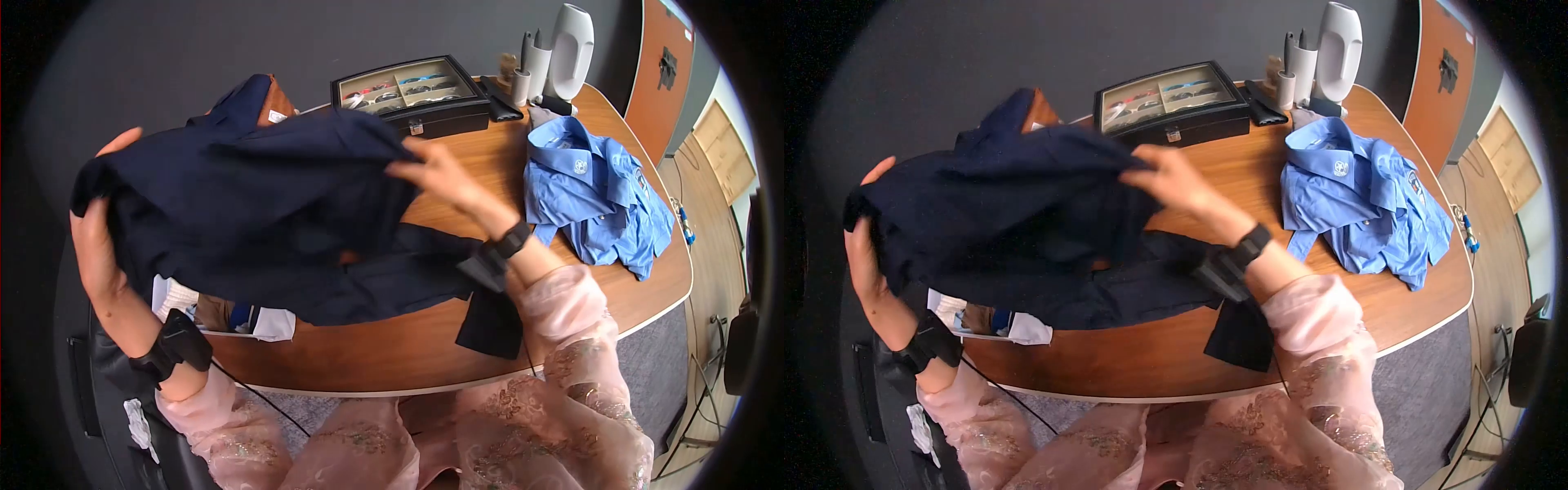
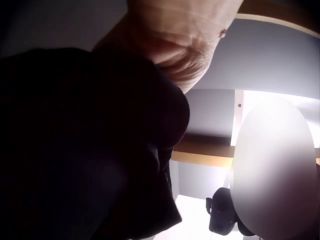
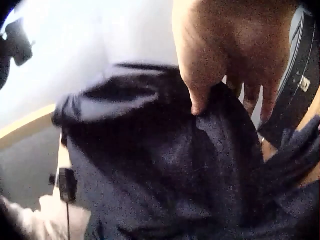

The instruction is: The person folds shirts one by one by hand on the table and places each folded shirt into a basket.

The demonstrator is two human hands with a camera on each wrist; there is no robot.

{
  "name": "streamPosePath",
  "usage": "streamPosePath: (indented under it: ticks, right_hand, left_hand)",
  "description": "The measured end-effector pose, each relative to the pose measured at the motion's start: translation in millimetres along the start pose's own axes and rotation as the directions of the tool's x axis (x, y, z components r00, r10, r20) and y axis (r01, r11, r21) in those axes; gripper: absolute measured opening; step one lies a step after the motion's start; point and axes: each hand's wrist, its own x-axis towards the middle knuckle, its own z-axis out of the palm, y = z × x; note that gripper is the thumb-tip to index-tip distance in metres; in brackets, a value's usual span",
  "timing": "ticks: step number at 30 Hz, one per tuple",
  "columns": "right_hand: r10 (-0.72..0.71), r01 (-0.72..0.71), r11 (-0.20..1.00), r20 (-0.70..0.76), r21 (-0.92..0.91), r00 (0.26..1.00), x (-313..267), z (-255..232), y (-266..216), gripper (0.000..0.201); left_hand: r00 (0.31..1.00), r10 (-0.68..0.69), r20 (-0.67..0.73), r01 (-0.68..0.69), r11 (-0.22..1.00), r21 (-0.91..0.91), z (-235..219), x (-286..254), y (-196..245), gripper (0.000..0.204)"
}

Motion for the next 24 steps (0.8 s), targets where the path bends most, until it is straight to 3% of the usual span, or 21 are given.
streamPosePath:
  ticks: [1,2,3,4,5,6,8,10,18,19,21,23,24]
  right_hand:
    - [-0.136,0.133,0.987,-0.030,-0.095,0.990,4.3,-23.8,-3.7,0.023]
    - [-0.098,0.088,0.978,-0.046,-0.187,0.994,3.9,-50.0,-19.6,0.022]
    - [-0.220,0.206,0.970,-0.101,-0.132,0.970,3.9,-70.7,-26.6,0.021]
    - [-0.165,0.138,0.977,-0.161,-0.164,0.973,-8.7,-85.0,-57.8,0.028]
    - [-0.197,0.211,0.977,-0.242,0.035,0.950,-12.1,-103.5,-58.6,0.031]
    - [-0.211,0.229,0.972,-0.233,0.052,0.949,-27.4,-102.8,-92.6,0.030]
    - [-0.342,0.333,0.902,-0.017,0.275,0.940,-41.7,-131.7,-116.0,0.029]
    - [-0.365,0.350,0.896,0.005,0.272,0.931,-55.6,-135.9,-136.5,0.029]
    - [-0.324,0.304,0.922,-0.050,-0.239,0.945,-69.9,-145.0,-157.1,0.028]
    - [-0.320,0.289,0.910,-0.059,-0.298,0.946,-71.3,-145.3,-157.1,0.028]
    - [-0.037,-0.018,0.923,-0.134,-0.386,0.990,-46.1,-154.3,-133.7,0.033]
    - [-0.076,-0.083,0.736,-0.204,-0.672,0.976,-19.1,-178.4,-77.0,0.054]
    - [-0.101,-0.117,0.659,-0.242,-0.743,0.965,-13.3,-182.4,-57.1,0.059]
  left_hand:
    - [0.999,-0.021,-0.030,0.021,1.000,-0.003,-6.2,-2.0,-1.4,0.042]
    - [0.999,-0.022,0.028,0.023,0.999,-0.038,-10.6,-5.0,-4.1,0.042]
    - [0.999,-0.023,0.026,0.024,0.999,-0.041,-16.7,-5.0,-11.3,0.042]
    - [0.996,-0.053,0.071,0.052,0.999,0.002,-23.4,-5.1,-21.9,0.045]
    - [0.990,-0.083,0.116,0.078,0.996,0.046,-27.4,-5.4,-31.2,0.048]
    - [0.985,-0.105,0.136,0.098,0.994,0.058,-27.7,-6.0,-37.5,0.046]
    - [0.977,-0.102,0.186,0.107,0.994,-0.019,-26.6,-4.5,-47.8,0.043]
    - [0.967,-0.092,0.238,0.117,0.989,-0.095,-22.2,-1.5,-56.0,0.040]
    - [0.970,-0.242,-0.033,0.220,0.927,-0.305,-4.1,9.6,-76.9,0.034]
    - [0.988,-0.154,-0.002,0.152,0.980,-0.131,4.0,13.3,-76.0,0.032]
    - [0.954,-0.283,-0.094,0.298,0.878,0.375,28.0,25.0,-68.8,0.031]
    - [0.956,-0.276,-0.101,0.266,0.663,0.699,47.9,34.0,-92.5,0.033]
    - [0.964,-0.260,-0.055,0.234,0.733,0.639,54.0,33.2,-120.0,0.031]
